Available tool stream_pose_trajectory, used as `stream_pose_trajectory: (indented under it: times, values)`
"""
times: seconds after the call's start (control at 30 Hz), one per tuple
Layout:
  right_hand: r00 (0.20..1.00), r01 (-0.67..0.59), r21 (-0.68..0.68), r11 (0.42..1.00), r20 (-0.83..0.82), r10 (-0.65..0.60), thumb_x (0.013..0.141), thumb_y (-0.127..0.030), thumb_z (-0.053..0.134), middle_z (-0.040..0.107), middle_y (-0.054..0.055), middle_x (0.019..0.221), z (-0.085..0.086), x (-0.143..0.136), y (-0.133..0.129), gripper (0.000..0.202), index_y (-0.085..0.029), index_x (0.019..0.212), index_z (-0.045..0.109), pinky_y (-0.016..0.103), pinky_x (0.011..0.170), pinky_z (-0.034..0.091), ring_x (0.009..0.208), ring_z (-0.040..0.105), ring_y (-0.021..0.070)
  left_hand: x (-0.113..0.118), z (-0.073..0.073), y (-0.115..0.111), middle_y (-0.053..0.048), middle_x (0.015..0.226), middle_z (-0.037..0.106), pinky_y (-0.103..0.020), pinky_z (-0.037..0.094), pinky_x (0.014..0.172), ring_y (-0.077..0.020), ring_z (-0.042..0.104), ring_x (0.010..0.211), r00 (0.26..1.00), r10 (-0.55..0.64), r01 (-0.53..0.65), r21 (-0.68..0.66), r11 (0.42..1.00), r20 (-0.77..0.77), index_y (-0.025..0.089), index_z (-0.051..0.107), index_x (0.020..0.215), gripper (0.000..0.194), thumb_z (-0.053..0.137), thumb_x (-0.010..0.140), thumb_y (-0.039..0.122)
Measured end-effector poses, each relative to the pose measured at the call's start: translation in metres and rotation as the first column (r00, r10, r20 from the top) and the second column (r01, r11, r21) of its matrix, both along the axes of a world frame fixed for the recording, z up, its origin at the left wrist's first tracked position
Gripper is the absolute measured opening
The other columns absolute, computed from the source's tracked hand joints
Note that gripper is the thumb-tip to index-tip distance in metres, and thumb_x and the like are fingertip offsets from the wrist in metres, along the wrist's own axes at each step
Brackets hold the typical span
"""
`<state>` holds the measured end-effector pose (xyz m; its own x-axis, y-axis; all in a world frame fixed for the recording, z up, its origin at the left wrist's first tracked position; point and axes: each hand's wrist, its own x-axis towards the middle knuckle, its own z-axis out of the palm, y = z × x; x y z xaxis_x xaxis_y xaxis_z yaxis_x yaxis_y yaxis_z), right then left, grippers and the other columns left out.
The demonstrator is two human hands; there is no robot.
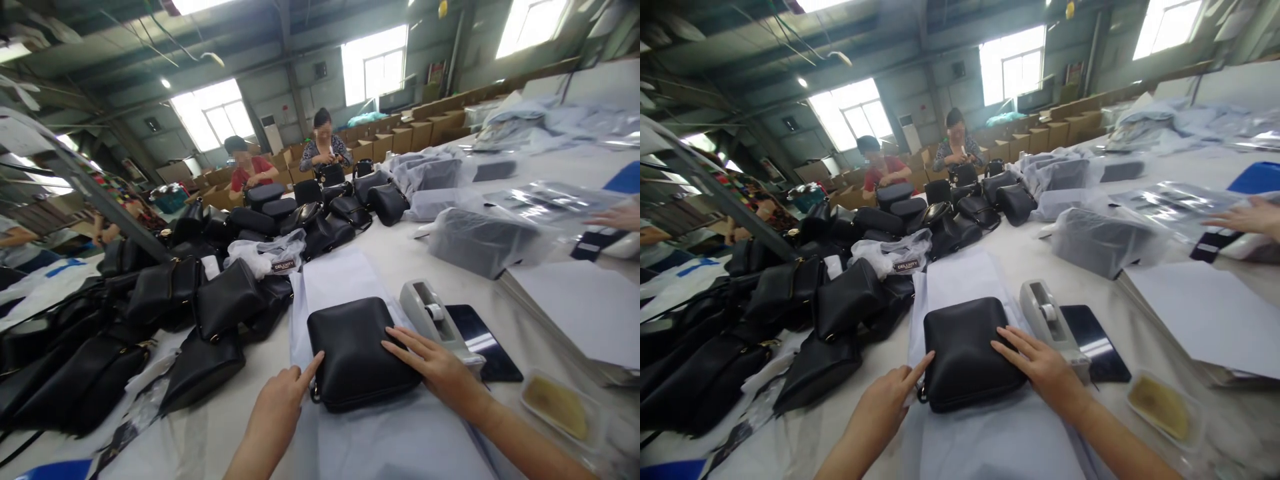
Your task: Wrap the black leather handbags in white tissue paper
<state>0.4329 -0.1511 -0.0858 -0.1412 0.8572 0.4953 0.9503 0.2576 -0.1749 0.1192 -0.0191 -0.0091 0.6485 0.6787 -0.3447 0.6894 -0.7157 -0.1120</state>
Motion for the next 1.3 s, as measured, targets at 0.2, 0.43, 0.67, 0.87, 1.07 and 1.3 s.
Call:
stream_pose_trajectory:
  times: [0.2, 0.43, 0.67, 0.87, 1.07, 1.3]
  values:
    - [0.995, 0.098, 0.024, 0.995, -0.004, -0.098, 0.073, 0.012, 0.031, 0.044, -0.003, 0.153, -0.009, -0.011, -0.016, 0.091, -0.036, 0.149, 0.04, 0.033, 0.111, 0.044, 0.141, 0.04, 0.0154, 0.006, 0.007, -0.013, -0.007, 0.119, 0.068, -0.044, 0.05, 0.094, -0.0284, 0.065, 0.106, 1.0, 0.003, -0.002, -0.041, 0.999, 0.028, 0.036, 0.02, 0.155, 0.091, 0.067, 0.08, 0.016]
    - [0.997, 0.057, -0.129, 0.99, -0.049, -0.064, 0.065, 0.012, 0.032, 0.038, 0.0, 0.157, 0.008, -0.007, -0.039, 0.098, -0.034, 0.151, 0.036, 0.036, 0.11, 0.046, 0.141, 0.04, 0.0177, 0.036, 0.01, -0.019, -0.008, 0.15, 0.049, -0.043, 0.045, 0.109, -0.0248, 0.05, 0.135, 0.87, -0.1, 0.078, 0.065, 0.995, 0.483, 0.025, 0.047, 0.144, 0.047, 0.048, 0.097, 0.03]
    - [0.812, 0.583, 0.087, 0.808, -0.094, -0.575, 0.095, -0.022, 0.048, 0.054, 0.011, 0.144, 0.023, 0.041, -0.094, 0.041, -0.019, 0.134, 0.059, 0.05, 0.114, 0.039, 0.137, 0.045, 0.0294, 0.075, -0.039, -0.036, -0.011, 0.162, 0.026, -0.06, 0.037, 0.11, -0.036, 0.023, 0.148, 0.856, -0.238, 0.171, 0.182, 0.968, 0.46, 0.027, 0.04, 0.149, 0.062, 0.062, 0.09, 0.03]
    - [0.644, 0.76, -0.014, 0.649, 0.142, -0.751, 0.095, -0.045, 0.05, 0.045, 0.018, 0.15, -0.006, 0.056, -0.131, 0.046, -0.014, 0.127, 0.063, 0.065, 0.11, 0.031, 0.142, 0.033, 0.0399, 0.07, -0.051, -0.035, -0.011, 0.162, 0.025, -0.06, 0.038, 0.108, -0.0361, 0.021, 0.149, 0.845, -0.275, 0.182, 0.237, 0.954, 0.458, 0.026, 0.038, 0.15, 0.059, 0.056, 0.094, 0.032]
    - [0.558, 0.824, -0.041, 0.564, 0.228, -0.798, 0.096, -0.047, 0.046, 0.052, 0.017, 0.145, -0.029, 0.04, -0.154, 0.041, -0.016, 0.107, 0.071, 0.067, 0.106, 0.033, 0.14, 0.035, 0.0416, 0.071, -0.052, -0.037, -0.01, 0.163, 0.024, -0.06, 0.037, 0.109, -0.0355, 0.021, 0.149, 0.841, -0.264, 0.171, 0.231, 0.958, 0.472, 0.027, 0.038, 0.15, 0.059, 0.056, 0.094, 0.031]
    - [0.7, 0.709, 0.082, 0.701, 0.037, -0.713, 0.095, -0.046, 0.043, 0.061, 0.013, 0.134, 0.005, 0.059, -0.132, 0.037, -0.024, 0.097, 0.073, 0.066, 0.108, 0.033, 0.135, 0.042, 0.0405, 0.07, -0.049, -0.041, -0.008, 0.163, 0.022, -0.062, 0.037, 0.11, -0.0351, 0.021, 0.149, 0.848, -0.216, 0.143, 0.184, 0.973, 0.485, 0.03, 0.034, 0.151, 0.072, 0.064, 0.086, 0.023]
